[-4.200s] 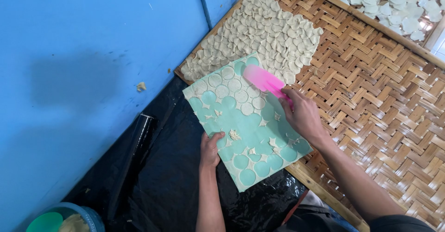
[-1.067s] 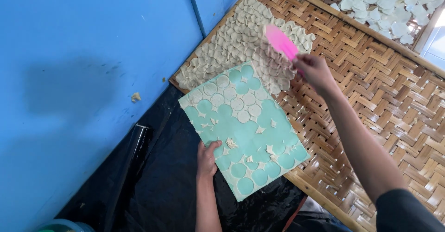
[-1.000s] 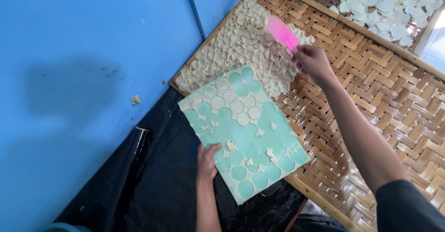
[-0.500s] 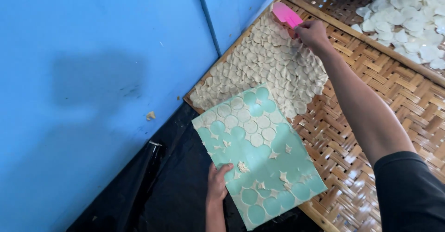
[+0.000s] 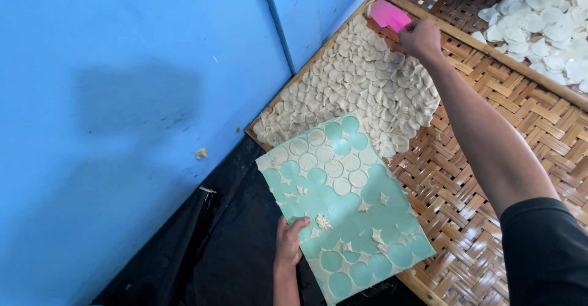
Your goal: Scraping circular cracker dough pieces from a mold onto a drying rack.
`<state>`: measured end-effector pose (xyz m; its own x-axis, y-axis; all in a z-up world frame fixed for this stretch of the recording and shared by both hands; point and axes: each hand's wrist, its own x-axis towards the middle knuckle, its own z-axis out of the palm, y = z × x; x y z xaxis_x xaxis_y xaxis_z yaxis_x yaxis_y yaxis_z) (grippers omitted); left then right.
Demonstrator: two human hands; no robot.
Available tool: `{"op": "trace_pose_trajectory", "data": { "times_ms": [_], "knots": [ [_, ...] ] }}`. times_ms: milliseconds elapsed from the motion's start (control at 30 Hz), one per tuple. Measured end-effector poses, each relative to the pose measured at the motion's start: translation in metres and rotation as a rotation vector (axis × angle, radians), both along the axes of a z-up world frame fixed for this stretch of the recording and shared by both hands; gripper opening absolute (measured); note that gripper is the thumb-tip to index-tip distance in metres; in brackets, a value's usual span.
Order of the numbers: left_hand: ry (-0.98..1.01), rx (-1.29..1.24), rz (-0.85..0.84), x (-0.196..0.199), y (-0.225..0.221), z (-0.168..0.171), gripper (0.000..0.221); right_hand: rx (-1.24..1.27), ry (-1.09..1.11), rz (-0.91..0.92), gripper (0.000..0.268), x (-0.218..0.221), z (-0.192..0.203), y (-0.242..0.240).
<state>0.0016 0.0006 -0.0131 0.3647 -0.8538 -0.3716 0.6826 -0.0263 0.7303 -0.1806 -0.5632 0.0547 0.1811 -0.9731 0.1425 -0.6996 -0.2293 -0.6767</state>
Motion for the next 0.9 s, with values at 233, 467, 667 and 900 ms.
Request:
{"op": "trace_pose_trajectory", "data": {
  "times_ms": [233,467,667,900],
  "knots": [
    [0.004,0.005,0.005,-0.001,-0.003,0.017,0.047,0.255,-0.192,0.038,0.022,0.011,0.023,0.023],
    [0.004,0.021,0.001,0.0,-0.003,0.012,0.048,0.162,-0.084,-0.024,0.022,0.004,0.009,0.014],
    [0.01,0.017,0.002,-0.001,-0.003,0.02,0.048,-0.019,0.052,-0.052,0.023,0.006,0.015,0.027],
    [-0.002,0.051,0.026,-0.001,-0.002,0.013,0.047,-0.402,0.225,-0.056,0.029,-0.01,0.013,0.047]
  ]
}}
